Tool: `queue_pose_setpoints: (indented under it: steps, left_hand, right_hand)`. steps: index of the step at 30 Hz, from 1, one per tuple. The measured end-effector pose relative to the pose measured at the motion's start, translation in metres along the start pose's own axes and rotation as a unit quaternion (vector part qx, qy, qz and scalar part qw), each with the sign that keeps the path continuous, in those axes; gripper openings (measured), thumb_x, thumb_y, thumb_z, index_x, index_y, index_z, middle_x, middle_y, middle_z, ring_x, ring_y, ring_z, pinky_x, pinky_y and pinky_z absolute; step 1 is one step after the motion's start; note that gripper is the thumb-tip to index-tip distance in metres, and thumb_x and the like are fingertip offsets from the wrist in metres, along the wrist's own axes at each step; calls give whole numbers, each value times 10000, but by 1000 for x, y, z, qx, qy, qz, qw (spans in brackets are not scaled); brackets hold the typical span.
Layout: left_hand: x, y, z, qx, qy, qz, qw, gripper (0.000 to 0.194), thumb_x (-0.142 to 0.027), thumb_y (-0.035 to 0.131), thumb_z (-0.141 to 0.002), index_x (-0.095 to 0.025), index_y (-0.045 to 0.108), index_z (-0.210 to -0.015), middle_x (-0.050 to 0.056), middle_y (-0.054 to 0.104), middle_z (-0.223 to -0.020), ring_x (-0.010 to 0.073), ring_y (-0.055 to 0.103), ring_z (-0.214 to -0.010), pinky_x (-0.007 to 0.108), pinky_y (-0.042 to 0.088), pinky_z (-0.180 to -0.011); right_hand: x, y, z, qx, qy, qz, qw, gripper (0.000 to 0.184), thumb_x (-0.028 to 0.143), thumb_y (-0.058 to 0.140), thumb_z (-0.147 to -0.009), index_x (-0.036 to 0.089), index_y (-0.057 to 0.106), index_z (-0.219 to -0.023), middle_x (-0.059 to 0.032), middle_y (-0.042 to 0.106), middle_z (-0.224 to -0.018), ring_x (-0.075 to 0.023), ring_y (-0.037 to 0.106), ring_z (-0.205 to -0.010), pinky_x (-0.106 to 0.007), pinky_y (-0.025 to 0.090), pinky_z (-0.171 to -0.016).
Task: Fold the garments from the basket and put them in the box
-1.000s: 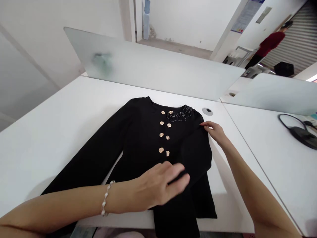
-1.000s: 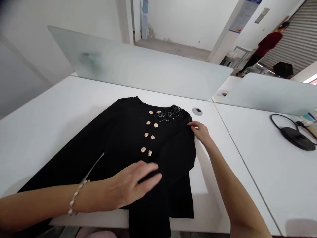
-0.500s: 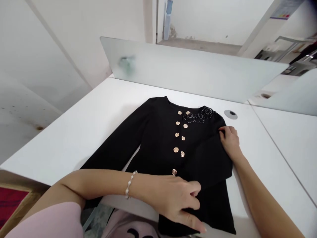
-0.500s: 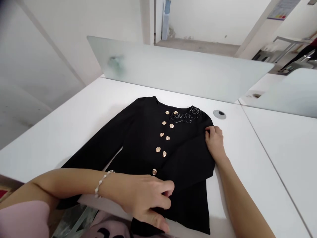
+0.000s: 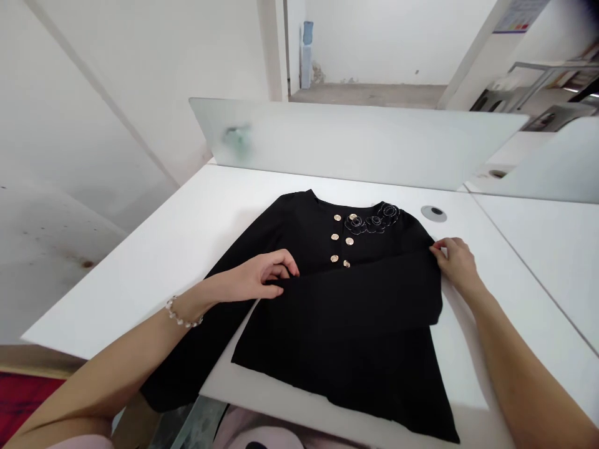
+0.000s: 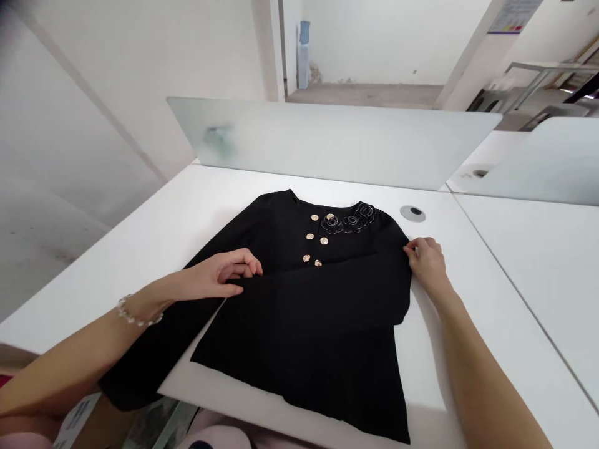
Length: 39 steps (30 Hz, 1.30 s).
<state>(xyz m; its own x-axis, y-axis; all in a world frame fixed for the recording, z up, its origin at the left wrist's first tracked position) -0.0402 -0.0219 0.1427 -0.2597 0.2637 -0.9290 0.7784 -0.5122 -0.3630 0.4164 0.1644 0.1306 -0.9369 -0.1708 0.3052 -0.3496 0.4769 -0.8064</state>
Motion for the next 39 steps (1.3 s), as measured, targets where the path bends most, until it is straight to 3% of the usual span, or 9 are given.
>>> queue_pose_setpoints:
  steps: [5,9,12,15,19,23,29,35,39]
  left_hand:
    - [24,-2,-10,51,-31,-51,997,231,-190,627,-866,-213,517,-1067,6,488,-1013,131,491,-900,263,420,-775]
    - [28,3,-12,57,-34,-95,993,238,-234,641,-891,-228,520,-1096,-14,468,-944,120,450,-831,250,396,-735]
    - [16,-8,-16,-10,-3,-72,997,205,-247,629,-910,-231,534,-1091,11,525,-1056,137,517,-954,252,429,-798]
    - [0,-37,-30,-140,54,-26,988,247,-284,711,-857,-216,558,-1039,27,566,-1096,162,560,-1050,254,463,-845]
    - [-3,-78,-63,-266,85,97,955,446,-354,831,-726,-207,544,-1034,11,621,-916,138,611,-769,243,496,-661]
    - [20,-104,-106,-349,104,159,918,586,-351,886,-589,-199,514,-1016,-3,650,-833,140,622,-695,256,511,-630]
    - [69,-108,-152,-403,98,128,901,417,-260,775,-647,-190,502,-954,-10,636,-819,137,616,-729,281,515,-716]
    - [88,-113,-155,-450,93,-22,888,247,-224,663,-787,-213,494,-968,13,594,-884,185,617,-847,328,509,-794]
    - [93,-116,-154,-494,88,-87,861,186,-186,587,-848,-215,478,-996,30,582,-909,214,614,-933,362,483,-868]
  right_hand:
    - [-9,-5,1,-20,25,-3,999,98,291,488,-833,203,517,-800,-186,598,-1028,-318,525,-965,-459,426,-885]
    - [-3,-3,3,-16,5,-23,1000,166,352,523,-836,205,592,-802,-144,612,-1008,-314,532,-1021,-461,426,-949]
    - [0,-2,2,-22,8,-38,999,196,387,559,-828,205,578,-756,-140,596,-992,-315,527,-1048,-456,427,-955]
    - [-2,-6,-1,-41,26,-53,997,216,394,543,-865,204,544,-763,-144,574,-1007,-273,530,-982,-424,431,-928]
    - [-8,-17,-4,-75,70,-70,992,205,374,493,-918,197,505,-816,-134,545,-1014,-196,488,-805,-390,421,-858]
    - [-13,-22,-3,-98,96,-78,987,187,346,484,-935,204,473,-813,-116,520,-974,-194,472,-826,-378,397,-865]
    - [-23,-18,1,-113,114,-70,985,170,320,487,-939,207,456,-816,-115,498,-1013,-212,466,-901,-387,389,-900]
    - [-21,-20,5,-128,108,-51,985,163,335,515,-928,201,485,-840,-140,512,-1085,-251,492,-990,-441,400,-949]
    - [10,-31,7,-157,57,-54,984,212,353,517,-923,180,563,-1037,-188,507,-1229,-283,520,-1111,-432,431,-972]
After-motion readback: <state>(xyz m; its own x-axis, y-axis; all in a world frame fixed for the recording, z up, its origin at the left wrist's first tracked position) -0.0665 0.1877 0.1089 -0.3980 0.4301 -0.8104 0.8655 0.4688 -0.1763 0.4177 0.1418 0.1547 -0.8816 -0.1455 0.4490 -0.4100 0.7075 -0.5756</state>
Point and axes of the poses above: each hand's wrist, its own z-axis away from the middle knuckle, its own y-axis out of the palm, x = y × z, the point moved 5 cm from there along -z, towards the middle knuckle
